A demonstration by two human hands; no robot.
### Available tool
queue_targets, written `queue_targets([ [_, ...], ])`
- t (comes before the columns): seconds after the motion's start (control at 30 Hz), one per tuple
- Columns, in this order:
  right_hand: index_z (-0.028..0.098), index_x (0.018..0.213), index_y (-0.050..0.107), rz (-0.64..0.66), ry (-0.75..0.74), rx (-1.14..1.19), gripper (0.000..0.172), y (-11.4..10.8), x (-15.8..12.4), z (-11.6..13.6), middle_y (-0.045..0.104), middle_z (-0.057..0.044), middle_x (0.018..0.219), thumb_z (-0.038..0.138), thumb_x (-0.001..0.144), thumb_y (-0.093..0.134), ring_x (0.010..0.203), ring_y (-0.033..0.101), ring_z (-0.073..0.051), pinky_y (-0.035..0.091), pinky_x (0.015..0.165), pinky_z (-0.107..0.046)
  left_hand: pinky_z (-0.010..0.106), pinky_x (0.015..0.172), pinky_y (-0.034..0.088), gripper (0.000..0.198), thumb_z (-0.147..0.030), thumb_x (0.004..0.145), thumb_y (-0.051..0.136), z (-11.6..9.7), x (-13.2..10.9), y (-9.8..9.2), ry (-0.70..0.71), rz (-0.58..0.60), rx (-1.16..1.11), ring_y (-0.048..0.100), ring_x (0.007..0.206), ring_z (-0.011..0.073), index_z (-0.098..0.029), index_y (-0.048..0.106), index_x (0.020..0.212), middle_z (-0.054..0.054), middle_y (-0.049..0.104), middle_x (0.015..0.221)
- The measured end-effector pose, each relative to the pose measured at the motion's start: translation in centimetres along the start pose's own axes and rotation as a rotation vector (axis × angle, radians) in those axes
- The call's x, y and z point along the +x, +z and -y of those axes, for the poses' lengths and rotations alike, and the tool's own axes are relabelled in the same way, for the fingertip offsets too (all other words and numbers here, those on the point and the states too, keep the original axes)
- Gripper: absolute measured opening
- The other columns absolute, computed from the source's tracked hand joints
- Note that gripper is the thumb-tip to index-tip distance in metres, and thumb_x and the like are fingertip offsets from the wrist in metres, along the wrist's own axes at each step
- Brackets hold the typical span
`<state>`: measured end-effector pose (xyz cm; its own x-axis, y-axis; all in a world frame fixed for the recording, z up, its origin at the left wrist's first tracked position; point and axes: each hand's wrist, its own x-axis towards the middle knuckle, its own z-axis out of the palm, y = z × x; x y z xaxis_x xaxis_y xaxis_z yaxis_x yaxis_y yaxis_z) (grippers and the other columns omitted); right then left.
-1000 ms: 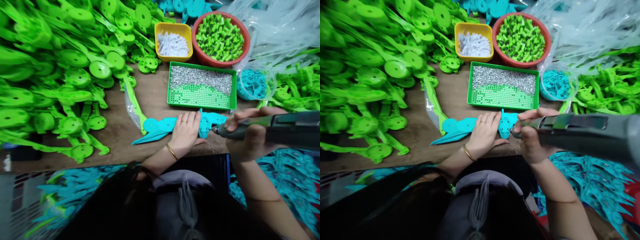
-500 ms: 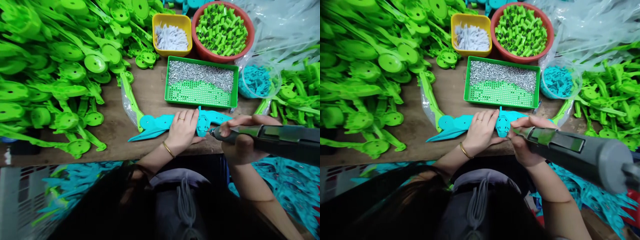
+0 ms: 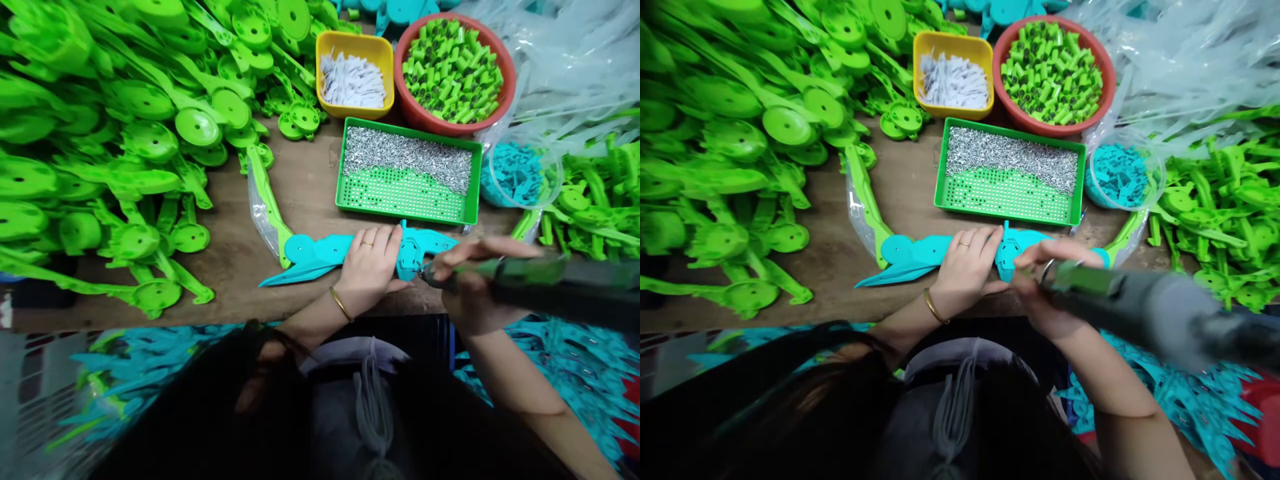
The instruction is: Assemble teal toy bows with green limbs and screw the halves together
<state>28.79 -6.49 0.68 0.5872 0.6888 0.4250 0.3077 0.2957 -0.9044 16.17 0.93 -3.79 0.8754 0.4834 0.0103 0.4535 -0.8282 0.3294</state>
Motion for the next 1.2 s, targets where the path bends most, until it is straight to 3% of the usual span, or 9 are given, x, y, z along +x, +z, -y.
queue_targets([
  [0.1, 0.031, 0.100, 0.064, -0.286, -0.216, 0.052, 0.023, 2.2, 3.9, -0.8, 0.066, 0.005, 0.081, 0.033, 0.077, 0.069, 0.044, 0.050, -0.005, 0.041, 0.040, -0.023, 0.041, 0.099, 0.035, 0.094, -0.063, 0.070, 0.069, 0.0, 0.0, 0.0, -0.002, -0.031, -0.006, 0.051, 0.111, 0.0322, -0.002, 0.042, 0.136, 0.020, 0.055, 0.127],
  [0.2, 0.026, 0.097, 0.059, -0.445, -0.216, 0.001, 0.019, 3.9, 6.7, -3.4, 0.061, 0.004, 0.081, 0.032, 0.081, 0.067, 0.045, 0.050, -0.005, 0.043, 0.044, -0.023, 0.041, 0.098, 0.035, 0.096, -0.062, 0.068, 0.072, 0.0, 0.0, 0.1, 0.012, -0.047, -0.011, 0.051, 0.111, 0.0326, 0.000, 0.041, 0.136, 0.022, 0.054, 0.126],
  [0.33, 0.030, 0.104, 0.053, -0.375, -0.166, -0.050, 0.021, 4.7, 6.8, -6.7, 0.056, 0.002, 0.088, 0.038, 0.086, 0.061, 0.052, 0.054, -0.011, 0.048, 0.053, -0.032, 0.042, 0.098, 0.036, 0.097, -0.061, 0.068, 0.072, 0.0, 0.0, 0.1, 0.023, -0.045, -0.012, 0.052, 0.109, 0.0326, 0.000, 0.041, 0.136, 0.022, 0.055, 0.124],
  [0.47, 0.031, 0.101, 0.054, -0.354, -0.176, -0.042, 0.024, 4.9, 6.1, -7.3, 0.056, 0.004, 0.082, 0.045, 0.083, 0.063, 0.048, 0.049, -0.009, 0.046, 0.048, -0.030, 0.042, 0.100, 0.036, 0.093, -0.060, 0.071, 0.070, -0.1, -0.1, -0.1, 0.026, -0.029, -0.026, 0.050, 0.113, 0.0331, 0.000, 0.041, 0.136, 0.021, 0.054, 0.127],
  [0.67, 0.030, 0.100, 0.054, -0.313, -0.192, -0.081, 0.023, 4.4, 7.0, -5.5, 0.062, 0.004, 0.082, 0.045, 0.084, 0.063, 0.048, 0.052, -0.009, 0.048, 0.047, -0.030, 0.042, 0.099, 0.037, 0.094, -0.058, 0.068, 0.074, 0.1, -0.3, -0.4, 0.010, -0.038, -0.039, 0.051, 0.112, 0.0327, -0.001, 0.041, 0.136, 0.021, 0.055, 0.127],
  [0.9, 0.029, 0.100, 0.062, -0.305, -0.234, 0.076, 0.022, 1.0, 5.1, -1.3, 0.065, 0.005, 0.079, 0.037, 0.081, 0.067, 0.043, 0.051, -0.006, 0.040, 0.039, -0.024, 0.041, 0.099, 0.036, 0.093, -0.059, 0.070, 0.071, 0.9, -0.8, -0.6, -0.020, -0.044, -0.032, 0.051, 0.114, 0.0323, -0.001, 0.041, 0.136, 0.020, 0.055, 0.129],
  [1.2, 0.030, 0.102, 0.059, -0.297, -0.207, 0.060, 0.026, -0.2, 2.9, -2.6, 0.061, 0.006, 0.075, 0.038, 0.079, 0.068, 0.043, 0.050, -0.006, 0.044, 0.039, -0.023, 0.045, 0.098, 0.038, 0.089, -0.059, 0.073, 0.068, 0.8, -0.8, -0.3, -0.012, -0.068, -0.028, 0.052, 0.113, 0.0332, -0.004, 0.041, 0.137, 0.022, 0.055, 0.128],
])
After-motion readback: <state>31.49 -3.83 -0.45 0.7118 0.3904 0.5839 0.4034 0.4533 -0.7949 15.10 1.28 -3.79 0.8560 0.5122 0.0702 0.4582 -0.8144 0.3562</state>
